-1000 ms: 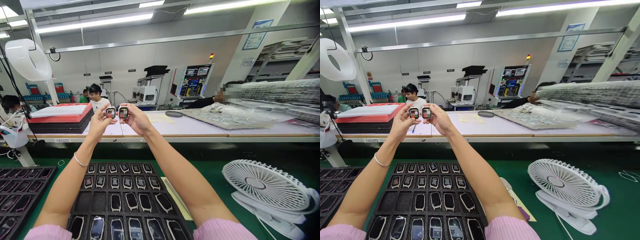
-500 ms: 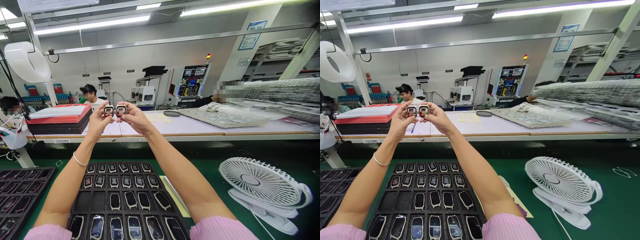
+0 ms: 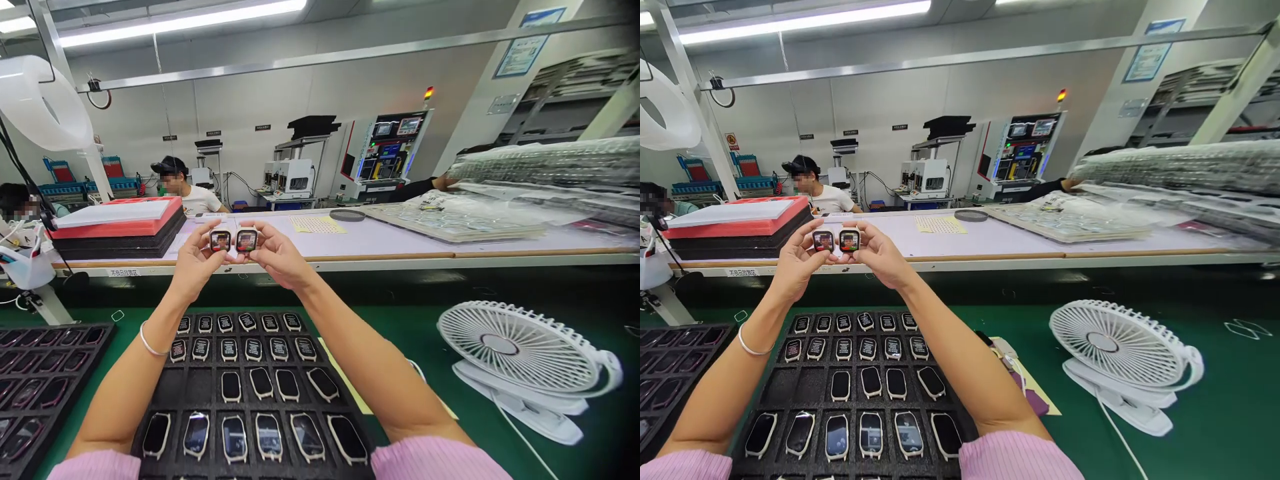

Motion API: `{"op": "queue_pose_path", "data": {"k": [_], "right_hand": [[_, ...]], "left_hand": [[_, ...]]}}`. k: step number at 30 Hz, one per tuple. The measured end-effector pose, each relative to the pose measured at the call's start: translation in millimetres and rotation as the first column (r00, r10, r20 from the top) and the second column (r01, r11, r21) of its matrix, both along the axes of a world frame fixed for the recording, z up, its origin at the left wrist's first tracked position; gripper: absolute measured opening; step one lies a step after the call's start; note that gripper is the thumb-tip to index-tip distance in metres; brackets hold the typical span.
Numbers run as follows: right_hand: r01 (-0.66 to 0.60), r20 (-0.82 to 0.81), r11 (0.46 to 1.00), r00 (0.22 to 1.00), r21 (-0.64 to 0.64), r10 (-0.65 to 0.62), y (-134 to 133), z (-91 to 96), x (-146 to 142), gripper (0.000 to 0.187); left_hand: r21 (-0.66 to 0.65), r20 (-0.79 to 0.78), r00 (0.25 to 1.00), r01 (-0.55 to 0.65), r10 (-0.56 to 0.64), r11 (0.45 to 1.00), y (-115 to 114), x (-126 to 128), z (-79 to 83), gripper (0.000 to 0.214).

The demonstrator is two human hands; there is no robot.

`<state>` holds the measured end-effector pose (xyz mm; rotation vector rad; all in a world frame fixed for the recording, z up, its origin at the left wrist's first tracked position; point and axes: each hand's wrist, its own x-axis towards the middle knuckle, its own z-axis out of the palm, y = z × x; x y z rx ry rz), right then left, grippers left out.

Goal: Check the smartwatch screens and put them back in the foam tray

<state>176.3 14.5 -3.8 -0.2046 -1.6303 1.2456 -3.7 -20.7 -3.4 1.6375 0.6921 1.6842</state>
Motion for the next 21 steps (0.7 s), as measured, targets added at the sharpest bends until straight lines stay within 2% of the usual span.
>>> {"op": "queue_pose_path", "data": {"k": [5,8,13,21], "right_hand": [[-0.025,-0.002,0.992,1.000,-0.125,0.024,-13.4,-47.5,1.6,0.050],[-0.036,-0.005,0.982,0.999,-0.186,0.035,-16.6,-65.4,1.5,0.045],[-0.054,-0.017,0.966,0.999,-0.255,0.051,-16.1,-71.3,1.2,0.039],[-0.052,-0.034,0.977,0.998,-0.205,0.046,-15.7,-69.9,4.5,0.039]], "left_hand": [[-0.143,-0.010,1.000,0.022,-0.023,0.990,-18.8,-0.7,-37.6,0.057],[-0.208,-0.005,1.000,0.018,-0.020,0.978,-21.5,-1.0,-52.7,0.054],[-0.235,0.015,1.000,-0.008,0.012,0.972,-20.7,1.1,-57.9,0.047],[-0.225,0.005,1.000,0.012,-0.011,0.974,-22.8,2.1,-55.9,0.047]]}}
